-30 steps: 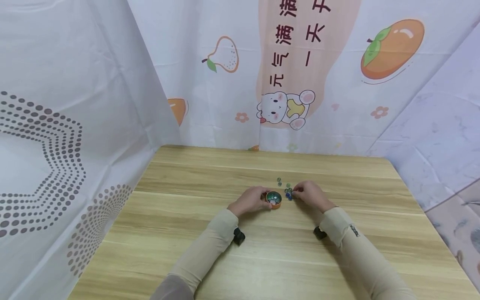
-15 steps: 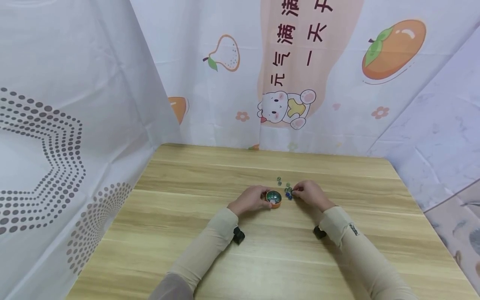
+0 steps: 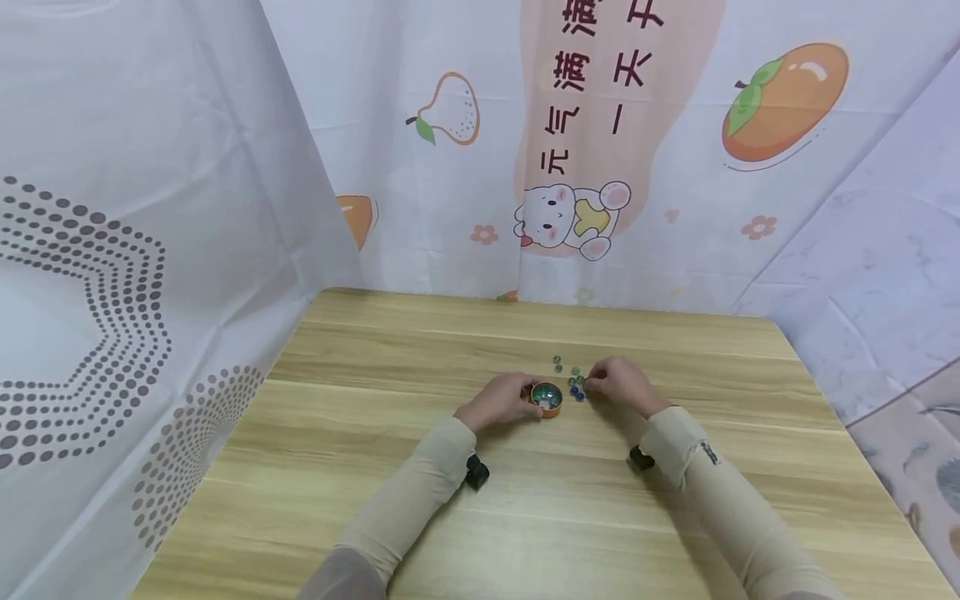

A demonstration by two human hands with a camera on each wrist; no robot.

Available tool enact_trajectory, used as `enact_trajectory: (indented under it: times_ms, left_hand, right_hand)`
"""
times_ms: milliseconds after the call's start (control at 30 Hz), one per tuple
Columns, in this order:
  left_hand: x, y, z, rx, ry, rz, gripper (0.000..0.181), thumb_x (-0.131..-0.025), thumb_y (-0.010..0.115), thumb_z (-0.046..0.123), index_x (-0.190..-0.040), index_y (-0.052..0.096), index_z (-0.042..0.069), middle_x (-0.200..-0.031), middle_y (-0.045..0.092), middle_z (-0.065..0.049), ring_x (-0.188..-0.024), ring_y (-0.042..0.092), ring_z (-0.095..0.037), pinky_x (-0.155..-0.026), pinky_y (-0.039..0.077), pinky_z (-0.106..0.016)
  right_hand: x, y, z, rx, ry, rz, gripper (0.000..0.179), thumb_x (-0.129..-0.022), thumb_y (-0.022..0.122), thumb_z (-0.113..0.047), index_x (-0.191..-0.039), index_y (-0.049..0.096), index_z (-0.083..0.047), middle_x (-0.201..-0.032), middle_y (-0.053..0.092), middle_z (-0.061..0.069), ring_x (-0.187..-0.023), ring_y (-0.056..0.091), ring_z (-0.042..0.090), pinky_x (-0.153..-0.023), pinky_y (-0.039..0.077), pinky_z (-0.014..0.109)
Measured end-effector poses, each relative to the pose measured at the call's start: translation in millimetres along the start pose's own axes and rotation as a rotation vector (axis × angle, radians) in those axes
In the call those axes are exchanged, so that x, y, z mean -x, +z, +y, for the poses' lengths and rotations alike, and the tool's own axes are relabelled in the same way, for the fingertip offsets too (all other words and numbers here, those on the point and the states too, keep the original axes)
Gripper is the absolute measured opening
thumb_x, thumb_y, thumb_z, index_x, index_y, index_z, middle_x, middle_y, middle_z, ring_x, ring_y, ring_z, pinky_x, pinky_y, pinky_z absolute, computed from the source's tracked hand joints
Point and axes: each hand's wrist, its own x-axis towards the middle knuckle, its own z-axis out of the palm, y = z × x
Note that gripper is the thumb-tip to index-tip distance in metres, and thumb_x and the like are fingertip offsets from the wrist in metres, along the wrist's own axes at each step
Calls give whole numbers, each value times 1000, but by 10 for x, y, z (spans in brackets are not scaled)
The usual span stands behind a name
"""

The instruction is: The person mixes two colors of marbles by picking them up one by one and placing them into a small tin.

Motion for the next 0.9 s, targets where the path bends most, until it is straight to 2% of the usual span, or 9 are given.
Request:
enact_trajectory:
  times_ms: [267, 600, 900]
  left_hand:
    - [0, 2, -11, 2, 5, 1, 53, -83, 78, 28, -132, 61, 15, -107, 68, 2, -91, 57, -8, -83, 47, -25]
    - [1, -4, -12, 2, 17, 4, 54, -83, 78, 29, -133, 61, 15, -108, 69, 2, -92, 58, -8, -84, 47, -25]
    - [1, -5, -17, 10, 28, 6, 51, -84, 78, 28, -130, 62, 15, -105, 69, 3, -92, 59, -8, -84, 47, -24]
  right_hand:
    - [-5, -42, -39, -17, -4, 0, 17, -90, 66, -18, -92, 73, -2, -89, 72, 12, -80, 64, 22, -77, 52, 42]
    - [4, -75, -93, -42, -23, 16, 18, -91, 64, -16, -94, 73, -1, -90, 72, 13, -81, 64, 23, -76, 52, 42]
    - [20, -66, -146, -89, -37, 56, 16, -91, 65, -14, -94, 74, -1, -86, 72, 10, -75, 61, 17, -69, 51, 35]
